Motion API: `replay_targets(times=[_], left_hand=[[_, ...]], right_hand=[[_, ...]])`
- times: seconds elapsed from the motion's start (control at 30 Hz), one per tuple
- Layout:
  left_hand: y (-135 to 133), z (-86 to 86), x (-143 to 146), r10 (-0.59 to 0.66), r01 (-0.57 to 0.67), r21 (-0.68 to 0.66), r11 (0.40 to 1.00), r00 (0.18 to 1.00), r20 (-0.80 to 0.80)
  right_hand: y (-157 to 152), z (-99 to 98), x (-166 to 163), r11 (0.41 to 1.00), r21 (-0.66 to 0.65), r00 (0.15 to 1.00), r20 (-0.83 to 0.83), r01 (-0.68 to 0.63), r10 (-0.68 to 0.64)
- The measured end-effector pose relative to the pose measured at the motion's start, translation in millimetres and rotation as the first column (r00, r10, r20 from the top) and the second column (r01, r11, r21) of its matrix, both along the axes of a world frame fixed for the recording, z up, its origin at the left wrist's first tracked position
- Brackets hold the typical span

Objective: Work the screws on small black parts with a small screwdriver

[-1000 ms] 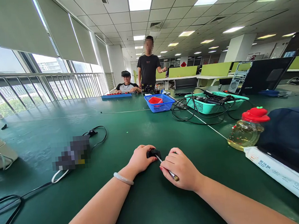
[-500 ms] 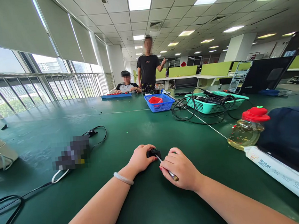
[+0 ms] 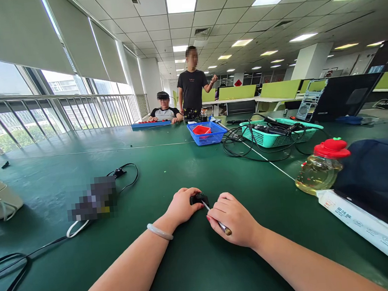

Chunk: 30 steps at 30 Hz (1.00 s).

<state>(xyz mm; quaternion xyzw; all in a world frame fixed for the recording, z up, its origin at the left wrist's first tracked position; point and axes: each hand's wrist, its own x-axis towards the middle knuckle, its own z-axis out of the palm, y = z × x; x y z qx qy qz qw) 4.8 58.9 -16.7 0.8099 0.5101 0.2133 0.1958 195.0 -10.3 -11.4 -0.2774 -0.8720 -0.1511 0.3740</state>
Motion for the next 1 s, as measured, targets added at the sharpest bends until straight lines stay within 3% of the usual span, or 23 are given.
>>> replay_targets(times=[1.0], left_hand=[[-0.6,0.6,0.2,-0.019,0.019,0.009,1.000,1.000,-0.013]], right_hand=[[-0.1,2.5,0.1,0.999,0.026,0.999,-0.029,-0.024,0.025]])
